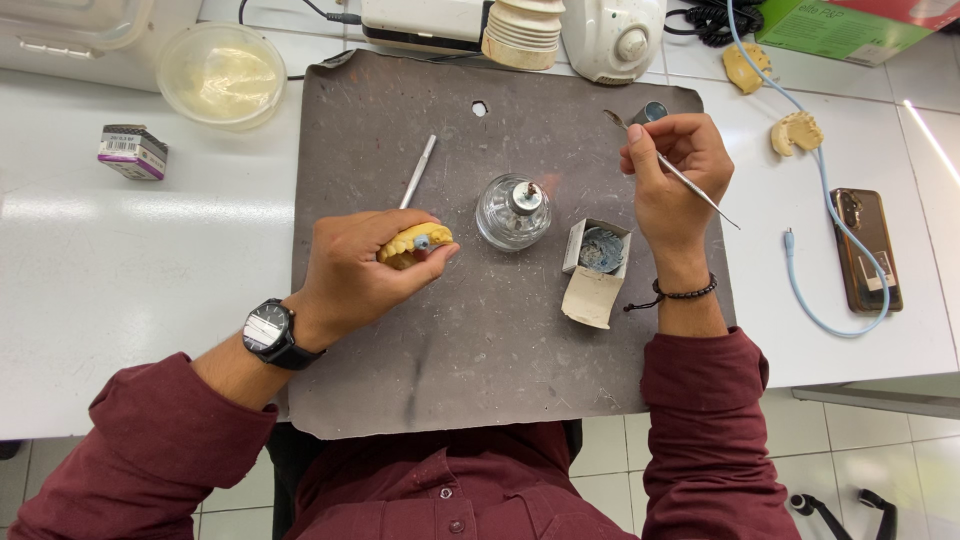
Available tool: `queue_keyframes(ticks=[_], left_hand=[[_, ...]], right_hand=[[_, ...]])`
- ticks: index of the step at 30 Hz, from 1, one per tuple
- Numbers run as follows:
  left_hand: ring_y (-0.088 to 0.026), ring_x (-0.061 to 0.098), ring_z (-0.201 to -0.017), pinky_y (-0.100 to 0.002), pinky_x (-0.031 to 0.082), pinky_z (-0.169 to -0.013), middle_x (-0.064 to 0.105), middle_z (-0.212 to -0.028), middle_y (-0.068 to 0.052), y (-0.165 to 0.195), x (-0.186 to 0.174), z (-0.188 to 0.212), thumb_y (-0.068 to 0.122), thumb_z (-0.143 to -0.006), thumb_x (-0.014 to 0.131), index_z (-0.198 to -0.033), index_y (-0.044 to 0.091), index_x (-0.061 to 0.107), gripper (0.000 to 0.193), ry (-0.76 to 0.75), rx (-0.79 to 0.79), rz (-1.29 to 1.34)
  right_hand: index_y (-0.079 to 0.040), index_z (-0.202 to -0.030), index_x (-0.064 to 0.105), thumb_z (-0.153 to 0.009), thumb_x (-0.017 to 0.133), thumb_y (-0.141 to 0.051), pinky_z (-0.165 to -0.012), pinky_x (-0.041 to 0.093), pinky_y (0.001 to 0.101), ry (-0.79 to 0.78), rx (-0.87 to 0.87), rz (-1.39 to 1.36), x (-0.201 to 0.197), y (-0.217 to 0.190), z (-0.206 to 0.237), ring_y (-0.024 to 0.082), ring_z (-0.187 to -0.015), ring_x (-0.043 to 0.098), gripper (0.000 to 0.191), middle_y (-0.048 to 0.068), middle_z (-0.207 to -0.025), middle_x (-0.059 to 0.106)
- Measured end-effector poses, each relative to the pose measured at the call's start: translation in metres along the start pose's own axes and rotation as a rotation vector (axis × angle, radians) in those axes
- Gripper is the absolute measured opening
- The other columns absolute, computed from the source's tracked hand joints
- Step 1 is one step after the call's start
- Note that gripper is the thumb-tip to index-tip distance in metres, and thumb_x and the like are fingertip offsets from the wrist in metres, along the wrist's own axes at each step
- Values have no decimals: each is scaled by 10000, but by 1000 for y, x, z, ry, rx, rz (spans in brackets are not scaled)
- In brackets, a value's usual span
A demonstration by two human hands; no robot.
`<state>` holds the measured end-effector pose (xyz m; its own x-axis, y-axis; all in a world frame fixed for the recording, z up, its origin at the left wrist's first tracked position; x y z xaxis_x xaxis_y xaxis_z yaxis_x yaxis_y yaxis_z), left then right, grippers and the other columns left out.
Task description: The person holds a dental prosthesis in one hand and uses a heated wax spatula to apply and shape wax on it. They repeatedly warm the spatula tip over a small alcohol flame and take more wax from a small box while working around the prosthesis.
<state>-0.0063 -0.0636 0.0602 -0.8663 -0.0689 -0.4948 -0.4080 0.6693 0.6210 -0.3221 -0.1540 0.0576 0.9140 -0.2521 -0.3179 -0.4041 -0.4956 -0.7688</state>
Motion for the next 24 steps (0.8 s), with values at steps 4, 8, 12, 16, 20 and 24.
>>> queue_keyframes(ticks=[4,8,12,16,20,24], left_hand=[[-117,756,-732,-215,589,-613,783,-879,-59,-1,0,0,195,-887,858,-1047,49,758,239,0,-10,10],[-118,758,-734,-216,589,-617,781,-874,-57,0,0,0,194,-885,858,-1050,48,757,242,9,-11,16],[-123,750,-715,-225,578,-604,781,-864,-57,0,-1,1,194,-881,863,-1039,49,761,238,7,-5,-1],[-126,752,-727,-224,584,-612,779,-875,-58,0,-1,1,203,-882,864,-1048,51,757,249,10,7,-5],[-121,750,-718,-223,583,-605,777,-866,-53,0,0,0,206,-883,864,-1051,52,756,253,5,6,2],[-125,745,-704,-237,576,-599,773,-852,-55,3,-1,1,196,-874,865,-1043,46,757,250,14,11,-9]], right_hand=[[3,-1081,596,-1087,737,-2,-702,636,240,18,-21,22,-4,-2,0,131,-802,735,142,86,-933,710],[-2,-1068,594,-1084,762,-8,-663,591,218,41,-12,16,-10,-2,-2,116,-773,714,169,82,-935,709],[-6,-1055,593,-1083,772,-5,-637,563,206,65,4,6,-15,0,-1,99,-754,685,182,71,-929,694],[-2,-1052,595,-1084,775,5,-645,560,211,66,-18,4,-14,-1,-1,98,-753,677,183,67,-919,685],[-2,-1053,602,-1084,774,-2,-646,564,214,56,-29,22,-13,-1,-1,101,-750,680,174,67,-916,685],[-4,-1052,606,-1086,775,-10,-648,571,214,48,-33,35,-13,-2,-1,104,-752,686,173,68,-915,686]])
Point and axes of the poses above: each hand's wrist, its own z-axis away from the middle knuckle, its own x-axis out of the palm, y = z × x, the point moved 8 cm from there along -z, towards the middle knuckle
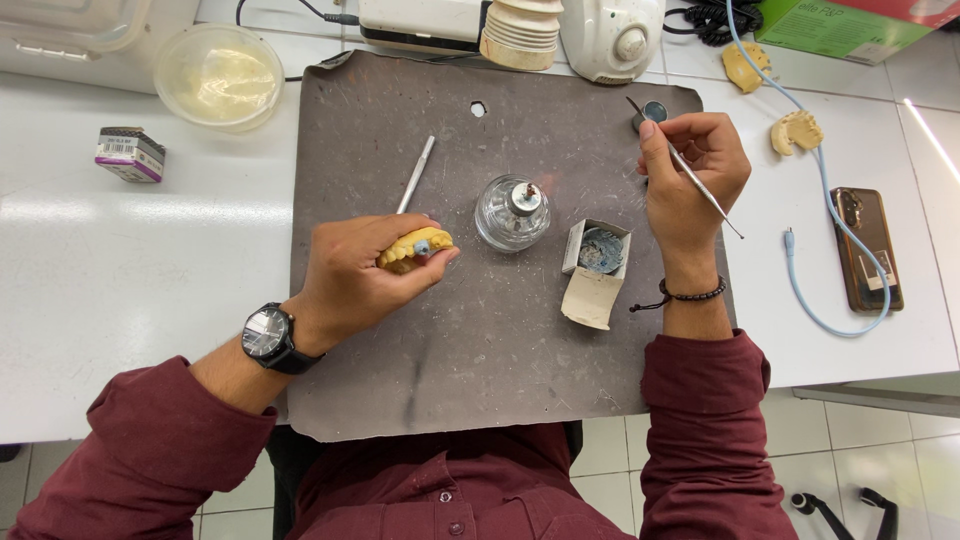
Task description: The person holds a dental prosthesis in one hand and uses a heated wax spatula to apply and shape wax on it. They repeatedly warm the spatula tip over a small alcohol flame and take more wax from a small box while working around the prosthesis.
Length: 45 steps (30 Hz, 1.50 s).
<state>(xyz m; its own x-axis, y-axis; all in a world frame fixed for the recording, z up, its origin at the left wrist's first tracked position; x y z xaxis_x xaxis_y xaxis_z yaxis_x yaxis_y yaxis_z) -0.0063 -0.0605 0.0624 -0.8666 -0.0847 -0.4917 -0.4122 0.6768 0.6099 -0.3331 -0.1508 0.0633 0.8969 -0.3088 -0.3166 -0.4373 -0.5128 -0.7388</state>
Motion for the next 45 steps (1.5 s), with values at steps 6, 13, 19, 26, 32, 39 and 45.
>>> queue_keyframes(ticks=[6,13,19,26,32,39,45], left_hand=[[-158,745,-735,-259,581,-626,777,-911,-73,16,4,1,178,-870,865,-1042,59,742,242,-45,70,1],[-164,736,-692,-267,566,-591,766,-856,-56,23,11,7,191,-868,867,-1045,63,730,258,-73,101,80],[-176,727,-688,-278,549,-582,755,-842,-53,28,8,6,197,-882,860,-1064,65,708,272,-60,129,83],[-161,720,-666,-274,544,-571,756,-825,-43,24,11,7,197,-877,859,-1081,64,710,285,-80,139,59],[-153,716,-663,-271,542,-569,754,-821,-39,23,11,8,197,-879,854,-1083,71,711,279,-85,141,44],[-149,701,-632,-271,529,-543,745,-792,-34,23,11,7,199,-873,860,-1079,71,716,283,-85,141,38],[-147,706,-648,-267,531,-552,749,-812,-35,23,10,7,197,-877,857,-1082,71,711,282,-80,144,44]], right_hand=[[-3,-1057,605,-1087,777,-10,-659,567,215,-2,16,-25,0,0,2,105,-764,685,174,71,-925,694],[9,-1094,598,-1118,780,0,-637,576,199,-19,47,-31,-3,6,3,106,-735,696,184,86,-962,702],[30,-1058,591,-1133,782,19,-648,579,206,-23,31,-31,-6,4,4,124,-745,705,206,105,-928,702],[20,-1109,600,-1129,777,18,-642,601,212,-16,13,-12,-8,5,4,133,-754,723,178,111,-937,706],[27,-1076,599,-1131,778,18,-636,595,210,-12,17,-18,-8,4,4,133,-750,718,187,111,-932,699],[16,-1101,604,-1123,778,9,-633,596,209,-17,3,15,-8,3,3,135,-746,725,176,109,-912,706],[14,-1104,599,-1124,780,6,-636,593,205,-17,8,10,-8,4,4,132,-748,722,183,109,-913,705]])
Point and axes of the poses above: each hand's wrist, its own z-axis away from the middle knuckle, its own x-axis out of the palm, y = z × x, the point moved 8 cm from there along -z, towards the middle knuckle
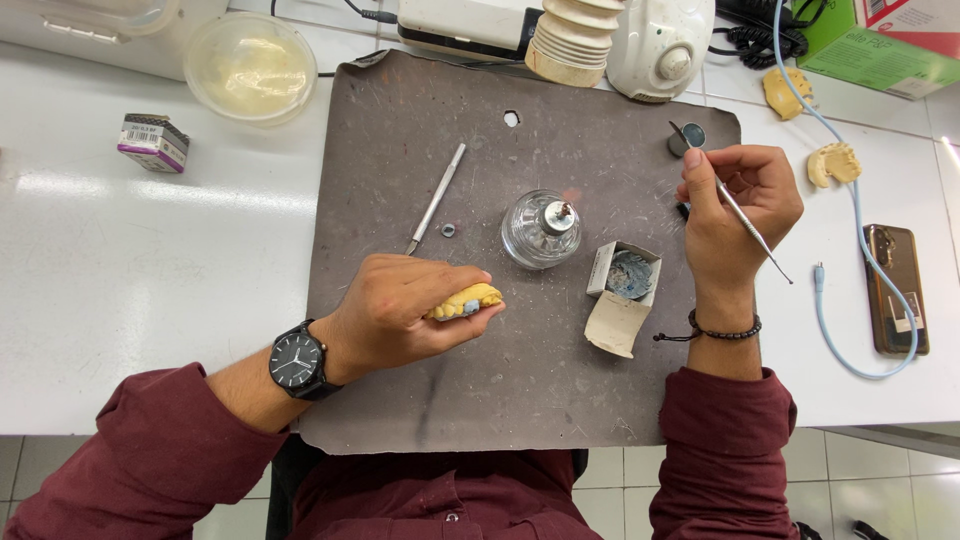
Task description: The person holds a dental prosthesis in one hand and uses a heated wax spatula to apply and shape wax on it. They repeatedly warm the spatula tip over a small alcohol flame and take more wax from a small box while working around the prosthesis.
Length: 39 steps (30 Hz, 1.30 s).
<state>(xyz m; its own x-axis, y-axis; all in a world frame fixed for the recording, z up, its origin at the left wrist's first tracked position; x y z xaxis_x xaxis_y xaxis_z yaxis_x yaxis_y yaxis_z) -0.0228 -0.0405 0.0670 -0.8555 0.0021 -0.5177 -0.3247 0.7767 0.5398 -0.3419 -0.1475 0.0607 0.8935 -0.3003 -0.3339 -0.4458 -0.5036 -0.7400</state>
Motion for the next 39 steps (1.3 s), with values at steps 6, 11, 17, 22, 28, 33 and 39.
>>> queue_keyframes(ticks=[6,11,17,22,28,33,39], left_hand=[[-151,715,-665,-269,538,-563,754,-826,-39,0,0,0,191,-877,856,-1085,68,709,284,-4,9,3],[-152,714,-654,-269,534,-553,758,-824,-41,0,1,0,193,-871,859,-1077,67,709,284,-6,1,0],[-156,720,-673,-267,545,-575,757,-833,-43,1,0,1,190,-879,854,-1090,64,705,287,0,16,0],[-152,721,-661,-263,544,-562,763,-830,-46,0,1,0,192,-870,857,-1086,62,711,291,1,6,7],[-154,725,-668,-266,551,-573,762,-824,-45,-1,-1,0,187,-869,856,-1075,65,718,276,9,3,1],[-150,732,-683,-261,558,-579,766,-840,-42,-1,-1,-1,181,-873,857,-1079,70,719,272,12,1,7],[-170,719,-651,-284,551,-569,755,-801,-48,-1,-2,-2,180,-851,872,-1056,60,725,280,9,-13,-11]], right_hand=[[14,-1106,599,-1123,781,3,-640,591,204,-1,2,-8,0,0,0,130,-751,720,183,108,-920,705],[13,-1103,600,-1121,781,2,-638,588,204,-1,7,-4,1,-1,0,128,-748,719,181,105,-916,704],[11,-1102,599,-1121,781,-3,-641,584,201,2,29,-14,2,0,1,122,-743,712,183,103,-909,703],[12,-1095,600,-1117,779,-5,-633,584,202,-6,3,-7,4,-3,0,123,-743,712,181,106,-912,703],[15,-1099,604,-1117,772,9,-633,596,204,11,-8,12,1,-2,0,131,-753,721,169,111,-921,703],[32,-1071,575,-1130,751,57,-639,605,225,71,-30,-18,-22,3,-3,145,-755,720,187,113,-952,678],[36,-1118,548,-1169,698,79,-607,613,255,243,-54,-22,-60,5,-7,155,-725,696,164,123,-961,667]])
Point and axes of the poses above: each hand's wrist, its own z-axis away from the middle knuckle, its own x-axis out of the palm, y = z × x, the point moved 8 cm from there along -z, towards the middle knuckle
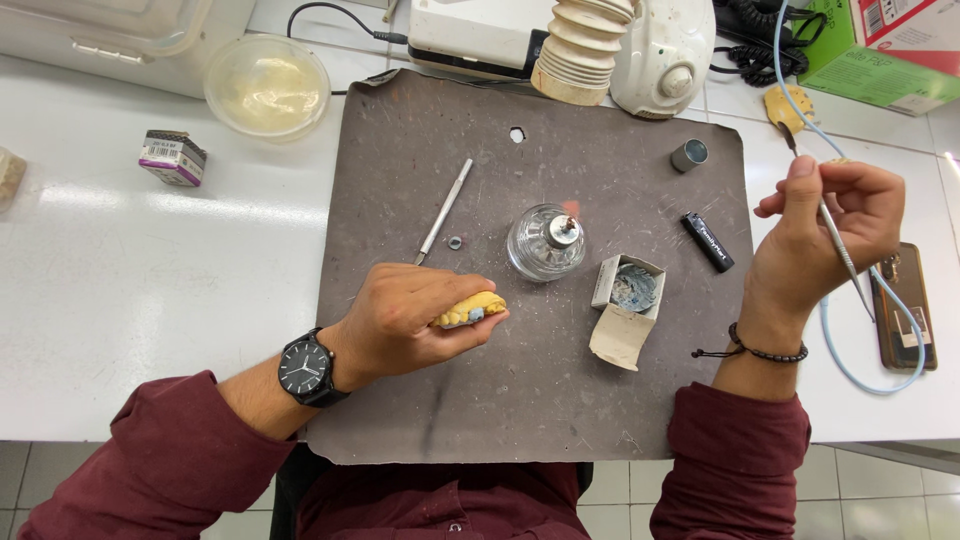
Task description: The person holds a dental prosthesis in one hand and uses a heated wax spatula to apply and shape wax on it. They repeatedly warm the spatula tip over a small alcohol flame and take more wax from a small box while working around the prosthesis.
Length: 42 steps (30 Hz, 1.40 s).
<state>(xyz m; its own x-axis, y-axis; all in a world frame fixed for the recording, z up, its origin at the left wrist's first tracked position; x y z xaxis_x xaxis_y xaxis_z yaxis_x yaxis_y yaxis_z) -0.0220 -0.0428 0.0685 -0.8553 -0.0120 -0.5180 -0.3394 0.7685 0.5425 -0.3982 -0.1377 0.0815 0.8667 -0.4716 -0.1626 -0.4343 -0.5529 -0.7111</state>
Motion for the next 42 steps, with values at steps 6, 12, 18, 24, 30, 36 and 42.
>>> queue_keyframes(ticks=[6,12,18,24,30,36,42], left_hand=[[-166,738,-698,-270,566,-593,768,-853,-53,-1,-1,1,173,-863,859,-1069,62,720,273,8,6,18],[-155,736,-681,-271,572,-589,770,-836,-51,-3,0,1,184,-855,870,-1067,58,730,284,-3,-2,6],[-161,741,-707,-271,577,-611,770,-859,-53,-1,-2,1,181,-866,861,-1075,59,722,279,17,14,6],[-166,727,-683,-278,569,-600,759,-837,-54,-1,-1,1,190,-861,864,-1077,57,715,294,4,15,-8],[-169,717,-656,-284,549,-574,752,-810,-51,-1,-1,0,186,-858,864,-1072,59,715,291,7,11,-5],[-164,722,-666,-280,558,-583,757,-819,-49,-2,-1,1,189,-862,864,-1073,62,715,288,2,11,-3],[-161,732,-691,-275,570,-601,764,-848,-56,-1,-1,1,191,-865,859,-1076,56,719,287,8,22,-6]], right_hand=[[11,-1106,528,-1156,686,48,-590,599,250,24,33,51,0,0,2,139,-691,669,170,105,-938,635],[24,-1101,536,-1172,691,62,-608,609,255,-12,-1,34,7,-1,6,141,-728,690,175,105,-944,642],[18,-1080,539,-1160,709,68,-602,597,248,-8,10,-2,9,2,9,136,-721,686,195,107,-940,652],[16,-1083,542,-1160,708,60,-613,616,248,-25,2,26,11,-1,8,133,-734,700,188,106,-946,655],[15,-1078,550,-1157,717,53,-627,627,248,-33,13,15,13,-1,9,131,-756,706,188,105,-964,657],[16,-1079,550,-1161,721,46,-627,633,252,-41,8,20,14,-1,9,133,-755,708,192,103,-963,656],[18,-1081,553,-1172,721,45,-628,629,249,-53,-7,36,14,-4,10,136,-760,712,193,103,-961,656]])
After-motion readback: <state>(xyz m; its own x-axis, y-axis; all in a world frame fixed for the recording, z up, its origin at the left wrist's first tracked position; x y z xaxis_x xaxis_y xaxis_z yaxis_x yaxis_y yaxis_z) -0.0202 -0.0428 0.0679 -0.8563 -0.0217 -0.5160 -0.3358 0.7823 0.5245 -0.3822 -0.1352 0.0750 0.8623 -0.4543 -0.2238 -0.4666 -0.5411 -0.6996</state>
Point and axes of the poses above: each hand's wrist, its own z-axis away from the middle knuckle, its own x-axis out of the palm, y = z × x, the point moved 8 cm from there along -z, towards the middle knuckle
